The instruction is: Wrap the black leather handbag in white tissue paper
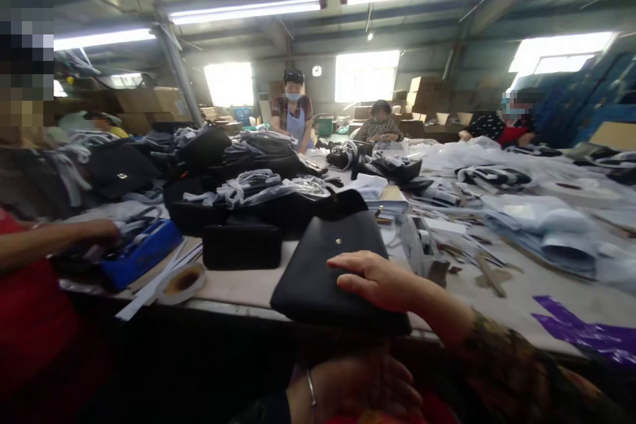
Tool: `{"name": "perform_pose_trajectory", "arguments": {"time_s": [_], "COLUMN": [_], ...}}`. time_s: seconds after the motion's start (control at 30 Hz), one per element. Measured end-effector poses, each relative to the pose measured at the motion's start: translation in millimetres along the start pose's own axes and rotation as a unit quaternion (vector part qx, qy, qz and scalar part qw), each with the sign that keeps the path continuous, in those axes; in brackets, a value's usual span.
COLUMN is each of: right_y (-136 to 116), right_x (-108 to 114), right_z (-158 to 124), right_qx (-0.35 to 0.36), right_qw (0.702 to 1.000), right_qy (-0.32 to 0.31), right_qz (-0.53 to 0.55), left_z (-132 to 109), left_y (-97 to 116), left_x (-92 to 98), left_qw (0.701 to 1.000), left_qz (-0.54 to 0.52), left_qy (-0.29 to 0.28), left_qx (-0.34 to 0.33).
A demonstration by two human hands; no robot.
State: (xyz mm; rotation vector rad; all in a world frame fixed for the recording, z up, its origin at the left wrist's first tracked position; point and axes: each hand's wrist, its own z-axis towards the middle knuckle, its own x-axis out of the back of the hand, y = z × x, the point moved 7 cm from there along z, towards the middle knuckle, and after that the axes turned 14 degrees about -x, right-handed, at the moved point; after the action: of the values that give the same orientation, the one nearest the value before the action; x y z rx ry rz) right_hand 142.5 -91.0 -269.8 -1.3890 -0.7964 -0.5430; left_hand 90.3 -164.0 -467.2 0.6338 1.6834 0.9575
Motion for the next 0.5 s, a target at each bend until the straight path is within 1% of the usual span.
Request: {"name": "perform_pose_trajectory", "arguments": {"time_s": [0.03,0.07,0.1,0.13,0.17,0.23,0.27,0.3,0.33,0.37,0.4,0.43,0.47,0.5], "right_y": [8.1,16.7,25.0,32.6,39.6,55.1,65.7,79.4,96.9,117.5,138.9,158.4,173.4,182.8], "right_x": [-13.5,-23.9,-30.6,-33.4,-32.2,-17.8,-5.6,7.8,19.9,28.7,32.1,29.5,22.5,13.7], "right_z": [3.5,3.8,1.0,-4.6,-12.2,-29.7,-38.1,-45.6,-51.8,-56.5,-59.1,-58.9,-55.4,-49.2], "right_qx": [-0.013,-0.026,-0.034,-0.034,-0.029,-0.017,-0.024,-0.047,-0.09,-0.149,-0.212,-0.271,-0.316,-0.345], "right_qw": [0.999,0.997,0.995,0.995,0.996,0.995,0.989,0.979,0.964,0.942,0.914,0.884,0.854,0.827], "right_qy": [0.003,0.012,0.023,0.035,0.048,0.097,0.143,0.196,0.247,0.288,0.308,0.305,0.283,0.25], "right_qz": [-0.047,-0.077,-0.089,-0.085,-0.071,-0.033,-0.014,0.009,0.043,0.091,0.155,0.229,0.302,0.367], "left_z": [-3.0,-9.4,-19.4,-32.7,-49.3,-88.6,-107.5,-122.5,-131.7,-135.3,-133.8,-128.8,-120.4,-107.1], "left_y": [-3.3,0.0,9.8,26.8,48.3,97.6,126.2,151.9,177.7,202.6,224.0,240.5,250.6,253.1], "left_x": [7.6,14.3,17.6,16.8,12.6,0.1,-2.9,1.1,12.5,30.3,53.3,80.6,108.0,132.5], "left_qw": [0.996,0.982,0.953,0.917,0.894,0.884,0.887,0.901,0.92,0.928,0.924,0.909,0.889,0.876], "left_qz": [0.087,0.19,0.302,0.397,0.443,0.44,0.418,0.383,0.342,0.321,0.316,0.315,0.31,0.294], "left_qy": [0.002,0.002,-0.012,-0.034,-0.058,-0.13,-0.151,-0.15,-0.113,-0.05,0.031,0.131,0.227,0.3], "left_qx": [0.011,0.014,0.01,-0.01,-0.039,-0.092,-0.127,-0.137,-0.152,-0.183,-0.215,-0.239,-0.249,-0.237]}}
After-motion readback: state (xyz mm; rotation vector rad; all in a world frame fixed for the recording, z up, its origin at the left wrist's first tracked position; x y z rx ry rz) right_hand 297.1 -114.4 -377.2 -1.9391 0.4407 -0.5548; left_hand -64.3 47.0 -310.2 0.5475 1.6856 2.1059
